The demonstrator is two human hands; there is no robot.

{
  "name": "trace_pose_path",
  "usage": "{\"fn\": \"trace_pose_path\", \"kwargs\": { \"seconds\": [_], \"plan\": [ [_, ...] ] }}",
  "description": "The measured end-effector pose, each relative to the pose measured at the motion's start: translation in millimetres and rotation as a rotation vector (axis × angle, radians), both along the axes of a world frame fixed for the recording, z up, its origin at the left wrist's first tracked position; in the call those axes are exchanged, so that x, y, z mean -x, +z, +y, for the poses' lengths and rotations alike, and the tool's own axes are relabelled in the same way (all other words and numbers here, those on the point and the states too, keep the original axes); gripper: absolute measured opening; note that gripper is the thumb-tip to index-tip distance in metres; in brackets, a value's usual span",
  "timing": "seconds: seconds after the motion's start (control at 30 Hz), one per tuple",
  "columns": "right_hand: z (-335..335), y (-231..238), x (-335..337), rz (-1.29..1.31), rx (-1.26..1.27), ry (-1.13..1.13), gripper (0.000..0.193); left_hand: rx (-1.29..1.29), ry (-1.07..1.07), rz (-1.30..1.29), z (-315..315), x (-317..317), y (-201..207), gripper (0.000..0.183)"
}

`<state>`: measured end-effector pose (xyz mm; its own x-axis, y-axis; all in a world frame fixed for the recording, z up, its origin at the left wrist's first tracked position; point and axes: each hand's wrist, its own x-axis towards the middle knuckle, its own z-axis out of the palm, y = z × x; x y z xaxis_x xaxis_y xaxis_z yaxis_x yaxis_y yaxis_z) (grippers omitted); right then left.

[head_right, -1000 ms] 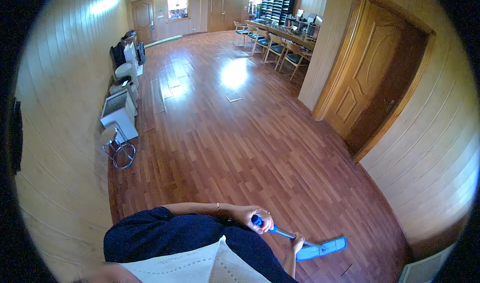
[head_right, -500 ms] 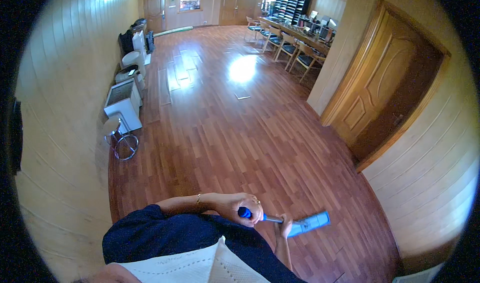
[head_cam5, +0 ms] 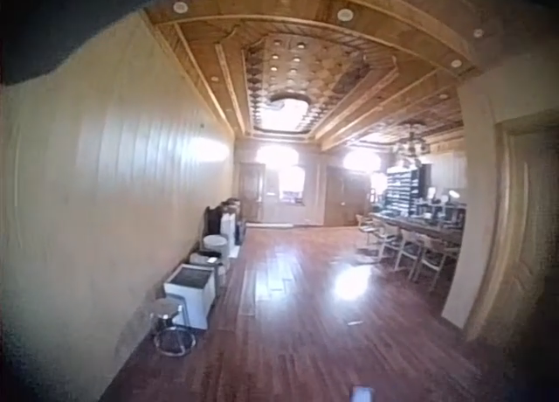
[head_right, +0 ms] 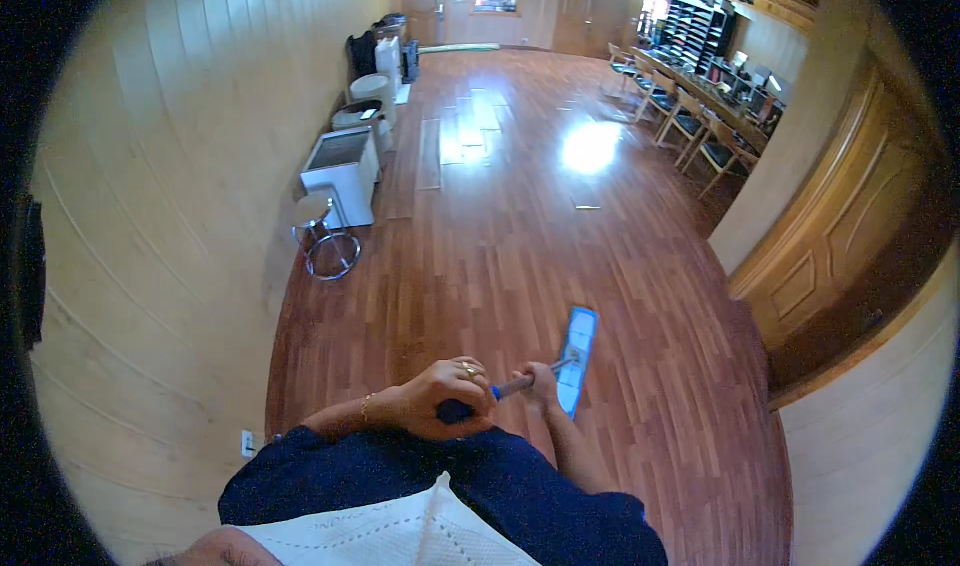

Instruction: The recorder is mopping the wooden floor using a flat mop.

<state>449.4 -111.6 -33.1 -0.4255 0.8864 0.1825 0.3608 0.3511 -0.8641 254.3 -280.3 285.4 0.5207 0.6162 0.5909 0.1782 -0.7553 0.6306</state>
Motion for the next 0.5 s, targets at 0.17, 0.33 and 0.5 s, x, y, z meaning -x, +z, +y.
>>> {"fn": "trace_pose_path", "kwargs": {
  "seconds": [0.17, 0.33, 0.5],
  "plan": [
    [-20.5, 62.2, 89.7, -0.144, -0.232, 0.326, 0.029, -0.118, 0.208, -0.012, -34.1, 24.2, 21.2, 0.014],
    [-55.0, 60.3, 159.6, 0.061, -0.182, 0.63, 0.028, -0.141, 0.324, 0.054, -73.5, 32.9, 45.4, 0.021],
    [-81.5, 51.5, 216.4, 0.109, -0.137, 1.02, 0.011, -0.136, 0.38, 0.176, -100.8, 37.3, 61.1, 0.025]
  ]
}}
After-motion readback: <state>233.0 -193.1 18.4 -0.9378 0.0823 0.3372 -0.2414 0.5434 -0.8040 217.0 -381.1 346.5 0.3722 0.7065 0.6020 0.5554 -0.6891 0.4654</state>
